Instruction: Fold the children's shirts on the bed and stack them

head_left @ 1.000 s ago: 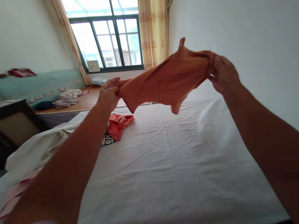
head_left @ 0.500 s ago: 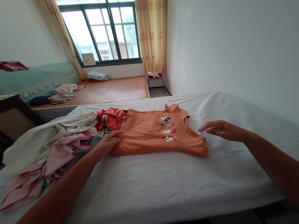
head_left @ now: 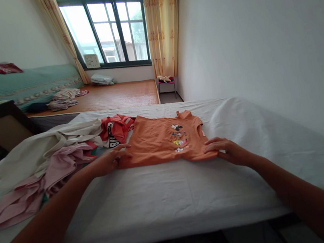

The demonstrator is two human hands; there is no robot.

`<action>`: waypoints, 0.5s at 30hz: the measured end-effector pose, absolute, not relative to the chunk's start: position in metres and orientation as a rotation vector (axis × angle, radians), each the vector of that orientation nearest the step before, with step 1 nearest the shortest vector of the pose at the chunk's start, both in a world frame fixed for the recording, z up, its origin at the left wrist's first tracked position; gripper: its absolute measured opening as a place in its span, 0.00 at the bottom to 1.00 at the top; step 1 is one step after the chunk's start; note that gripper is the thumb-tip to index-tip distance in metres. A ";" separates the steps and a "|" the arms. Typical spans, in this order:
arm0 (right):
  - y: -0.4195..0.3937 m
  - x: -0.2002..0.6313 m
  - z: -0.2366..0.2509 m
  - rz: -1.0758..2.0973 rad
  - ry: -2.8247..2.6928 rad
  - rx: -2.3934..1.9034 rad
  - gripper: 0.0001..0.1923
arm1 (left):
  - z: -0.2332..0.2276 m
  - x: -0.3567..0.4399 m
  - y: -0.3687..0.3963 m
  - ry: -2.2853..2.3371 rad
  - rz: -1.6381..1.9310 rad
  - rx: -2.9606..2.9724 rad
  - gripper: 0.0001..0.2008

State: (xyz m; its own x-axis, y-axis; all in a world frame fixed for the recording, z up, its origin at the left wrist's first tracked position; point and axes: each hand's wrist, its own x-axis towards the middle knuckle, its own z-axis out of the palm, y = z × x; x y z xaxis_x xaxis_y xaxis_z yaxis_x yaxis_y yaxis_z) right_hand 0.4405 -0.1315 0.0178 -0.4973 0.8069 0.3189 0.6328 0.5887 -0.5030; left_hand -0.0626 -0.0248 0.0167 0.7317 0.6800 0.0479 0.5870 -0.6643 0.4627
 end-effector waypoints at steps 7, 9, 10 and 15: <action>-0.130 0.446 0.039 0.893 -2.297 -1.210 0.19 | 0.018 -0.060 -0.021 0.917 0.312 2.545 0.14; -0.134 0.445 0.038 0.949 -2.419 -1.175 0.23 | 0.019 -0.064 -0.020 0.878 0.318 2.563 0.14; -0.135 0.445 0.037 0.955 -2.464 -1.155 0.27 | 0.019 -0.066 -0.020 0.861 0.321 2.577 0.14; -0.131 0.445 0.036 0.932 -2.449 -1.162 0.16 | 0.026 -0.062 -0.014 0.827 0.339 2.612 0.13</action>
State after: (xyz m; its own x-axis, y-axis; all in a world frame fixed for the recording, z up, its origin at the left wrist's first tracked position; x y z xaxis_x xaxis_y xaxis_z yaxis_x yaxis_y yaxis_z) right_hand 0.4454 -0.1310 0.0358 -0.6400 0.7679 -0.0264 0.5911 0.4701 -0.6554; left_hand -0.0619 -0.0139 0.0261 0.7979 0.5921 0.1130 0.5007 -0.7555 0.4225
